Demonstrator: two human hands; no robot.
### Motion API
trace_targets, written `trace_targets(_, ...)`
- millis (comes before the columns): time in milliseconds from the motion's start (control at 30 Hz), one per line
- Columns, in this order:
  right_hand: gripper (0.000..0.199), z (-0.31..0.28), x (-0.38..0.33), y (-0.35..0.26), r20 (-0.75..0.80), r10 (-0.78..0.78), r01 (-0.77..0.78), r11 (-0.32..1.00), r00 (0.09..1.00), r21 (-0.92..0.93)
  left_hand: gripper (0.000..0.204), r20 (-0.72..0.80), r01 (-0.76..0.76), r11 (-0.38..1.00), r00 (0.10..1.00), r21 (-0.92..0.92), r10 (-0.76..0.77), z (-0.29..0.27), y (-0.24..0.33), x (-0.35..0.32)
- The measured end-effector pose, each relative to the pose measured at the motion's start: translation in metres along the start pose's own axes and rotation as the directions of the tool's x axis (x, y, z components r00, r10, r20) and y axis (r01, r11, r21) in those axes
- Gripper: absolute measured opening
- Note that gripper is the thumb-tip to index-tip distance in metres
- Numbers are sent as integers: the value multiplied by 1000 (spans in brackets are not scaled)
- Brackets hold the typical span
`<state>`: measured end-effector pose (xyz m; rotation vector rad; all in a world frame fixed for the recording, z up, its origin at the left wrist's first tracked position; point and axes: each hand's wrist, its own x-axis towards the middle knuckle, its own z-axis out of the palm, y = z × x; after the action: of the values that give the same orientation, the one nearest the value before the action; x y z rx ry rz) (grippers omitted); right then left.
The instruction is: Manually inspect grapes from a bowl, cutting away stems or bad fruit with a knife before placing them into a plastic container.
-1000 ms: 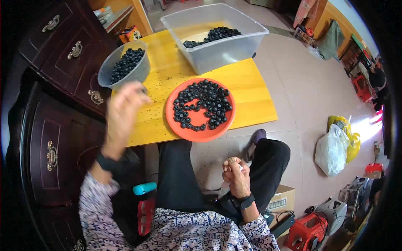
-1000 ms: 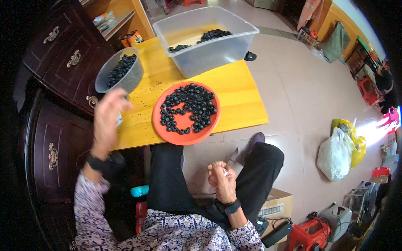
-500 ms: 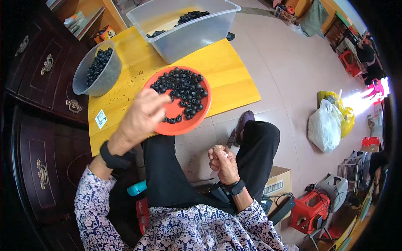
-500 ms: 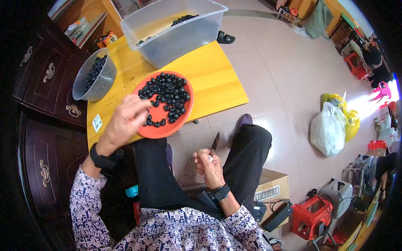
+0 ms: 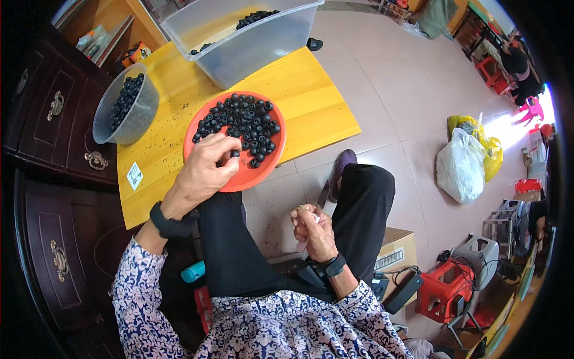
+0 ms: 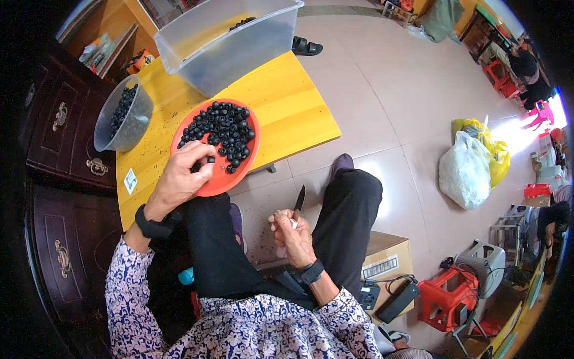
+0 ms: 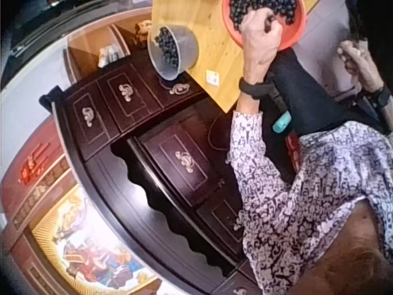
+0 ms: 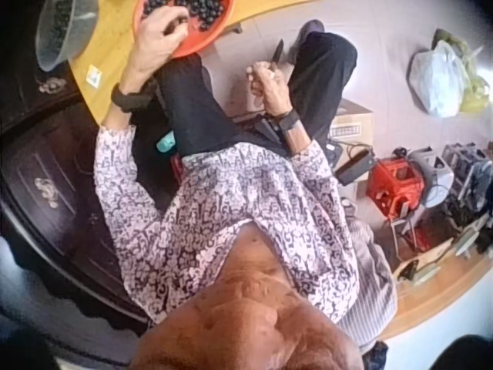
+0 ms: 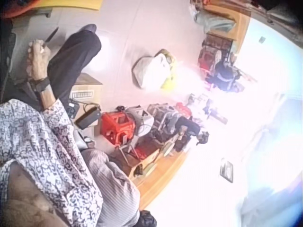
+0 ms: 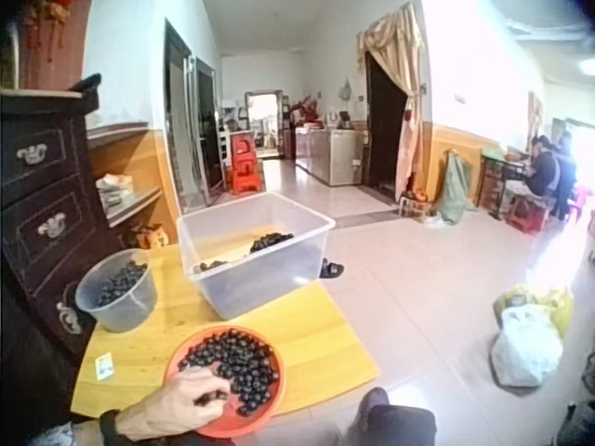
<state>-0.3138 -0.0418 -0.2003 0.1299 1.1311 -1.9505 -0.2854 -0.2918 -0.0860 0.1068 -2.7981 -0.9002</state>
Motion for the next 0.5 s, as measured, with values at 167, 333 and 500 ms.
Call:
trace_targets(167,17,20,-19,-16,32,-102,105,990,994,-100,20,192,398,578,903,-712,-384,3,45,-39)
trace_targets(333,15,48,-30,-22,197,-334,362,924,922,-128,19,290,433,378,879,-819,-378,47,62,-73)
trace_targets(500,13,41,-36,-19,160,-243,257,963,957,-76,20,226,408,447,886,-796,-406,69,74,-87)
